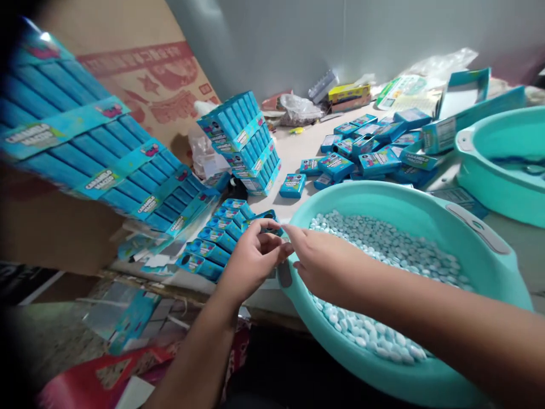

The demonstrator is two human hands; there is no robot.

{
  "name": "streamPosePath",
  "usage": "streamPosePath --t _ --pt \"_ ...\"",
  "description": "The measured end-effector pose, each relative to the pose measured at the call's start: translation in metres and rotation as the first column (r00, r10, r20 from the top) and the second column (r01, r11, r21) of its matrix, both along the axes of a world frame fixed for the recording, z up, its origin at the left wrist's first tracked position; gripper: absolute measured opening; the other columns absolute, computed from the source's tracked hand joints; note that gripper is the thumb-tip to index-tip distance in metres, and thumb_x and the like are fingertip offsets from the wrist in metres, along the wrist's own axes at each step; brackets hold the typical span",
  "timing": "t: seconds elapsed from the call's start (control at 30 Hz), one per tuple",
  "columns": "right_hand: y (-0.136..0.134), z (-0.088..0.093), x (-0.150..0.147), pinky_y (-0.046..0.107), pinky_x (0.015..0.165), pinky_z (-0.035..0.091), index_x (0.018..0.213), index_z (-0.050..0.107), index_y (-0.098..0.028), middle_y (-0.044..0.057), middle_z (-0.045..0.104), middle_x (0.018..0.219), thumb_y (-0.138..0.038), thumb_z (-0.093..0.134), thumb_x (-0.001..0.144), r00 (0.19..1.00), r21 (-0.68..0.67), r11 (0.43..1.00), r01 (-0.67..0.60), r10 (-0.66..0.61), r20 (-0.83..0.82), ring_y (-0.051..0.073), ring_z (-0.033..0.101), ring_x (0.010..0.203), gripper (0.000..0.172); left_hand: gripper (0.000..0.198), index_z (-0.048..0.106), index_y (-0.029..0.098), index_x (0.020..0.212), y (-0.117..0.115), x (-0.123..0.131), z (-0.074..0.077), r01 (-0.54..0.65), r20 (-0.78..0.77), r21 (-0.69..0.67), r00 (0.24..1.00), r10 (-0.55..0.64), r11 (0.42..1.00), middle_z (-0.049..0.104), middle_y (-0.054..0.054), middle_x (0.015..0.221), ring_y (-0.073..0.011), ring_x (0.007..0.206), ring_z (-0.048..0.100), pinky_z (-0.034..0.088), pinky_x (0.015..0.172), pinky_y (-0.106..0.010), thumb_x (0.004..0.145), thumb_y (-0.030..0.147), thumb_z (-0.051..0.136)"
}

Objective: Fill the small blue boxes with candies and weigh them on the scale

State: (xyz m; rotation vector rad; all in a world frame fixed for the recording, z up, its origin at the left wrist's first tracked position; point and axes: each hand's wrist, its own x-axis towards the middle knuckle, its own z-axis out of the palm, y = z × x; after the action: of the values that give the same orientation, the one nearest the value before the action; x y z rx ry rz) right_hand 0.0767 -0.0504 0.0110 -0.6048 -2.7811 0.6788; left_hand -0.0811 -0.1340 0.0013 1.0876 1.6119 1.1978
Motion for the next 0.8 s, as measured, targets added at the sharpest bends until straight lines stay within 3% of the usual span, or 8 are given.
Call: streamPosePath --t 0.13,0.23,0.3,0.47,0.57,0.67,0.8 --pt "-0.002 -0.01 -0.002 0.034 0.072 0.054 0.154 0.027 -0.007 0.02 0.069 0.121 -0.007 0.047 0.08 0.999 0.158 0.987 -0.027 0.032 -0.034 0.027 0.071 0.096 0.076 0.056 0.048 0.027 0.116 -0.004 -0.004 0.0 -0.031 0.095 0.048 0.995 0.026 0.998 0.072 -0.003 0.093 -0.0193 0.089 0.069 0.053 0.076 -0.031 0.073 0.03 0.083" --pt "-0.005 -0.014 -0.005 0.042 0.083 0.056 0.154 0.021 0.0 0.027 0.056 0.139 -0.005 0.043 0.078 0.993 0.349 0.933 -0.087 0.109 -0.044 0.033 0.064 0.115 0.079 0.055 0.044 0.027 0.119 -0.01 0.0 0.005 -0.049 0.128 0.105 0.991 0.035 0.993 0.071 -0.006 0.103 -0.0189 0.089 0.07 0.055 0.076 -0.032 0.076 0.021 0.076" --pt "-0.008 -0.015 -0.006 0.045 0.089 0.056 0.155 0.018 0.003 0.029 0.05 0.145 -0.003 0.042 0.077 0.989 0.406 0.904 -0.131 0.149 -0.014 0.036 0.06 0.121 0.082 0.054 0.042 0.026 0.118 -0.012 0.003 0.006 -0.061 0.12 0.136 0.992 0.045 0.989 0.07 -0.006 0.104 -0.0181 0.09 0.07 0.055 0.075 -0.03 0.075 0.016 0.073" --pt "-0.014 -0.013 -0.006 0.043 0.082 0.06 0.157 0.011 0.0 0.027 0.05 0.143 -0.006 0.042 0.076 0.99 0.339 0.932 -0.13 0.139 -0.003 0.033 0.064 0.114 0.087 0.057 0.038 0.028 0.113 -0.013 0.007 0.003 -0.062 0.063 0.159 0.997 0.053 0.985 0.062 -0.004 0.112 -0.0142 0.077 0.069 0.055 0.062 -0.025 0.071 0.012 0.072" --pt "-0.012 -0.012 -0.006 0.041 0.083 0.06 0.158 0.009 -0.003 0.025 0.05 0.14 -0.005 0.042 0.075 0.989 0.298 0.944 -0.14 0.147 -0.001 0.033 0.061 0.117 0.09 0.054 0.041 0.027 0.112 -0.013 0.01 -0.001 -0.141 -0.04 0.239 0.987 0.155 0.961 0.059 -0.005 0.115 -0.0131 0.08 0.067 0.056 0.069 -0.026 0.071 0.012 0.072" --pt "-0.005 -0.01 -0.008 0.039 0.085 0.06 0.158 0.015 -0.005 0.023 0.05 0.14 -0.004 0.041 0.081 0.988 0.244 0.959 -0.143 0.151 -0.013 0.029 0.061 0.117 0.081 0.047 0.047 0.026 0.113 -0.012 0.011 -0.005 -0.184 -0.112 0.302 0.968 0.227 0.935 0.06 -0.005 0.114 -0.014 0.085 0.066 0.056 0.076 -0.028 0.074 0.008 0.068" --pt "0.006 -0.003 -0.01 0.037 0.088 0.057 0.139 0.051 -0.015 0.016 0.061 0.129 -0.007 0.042 0.091 0.977 0.209 0.964 -0.167 0.191 -0.099 0.024 0.064 0.11 0.05 0.021 0.054 0.022 0.087 -0.009 0.007 -0.01 -0.144 -0.251 0.4 0.933 0.26 0.905 0.062 -0.002 0.095 -0.0151 0.088 0.063 0.053 0.079 -0.029 0.077 0.003 0.059"
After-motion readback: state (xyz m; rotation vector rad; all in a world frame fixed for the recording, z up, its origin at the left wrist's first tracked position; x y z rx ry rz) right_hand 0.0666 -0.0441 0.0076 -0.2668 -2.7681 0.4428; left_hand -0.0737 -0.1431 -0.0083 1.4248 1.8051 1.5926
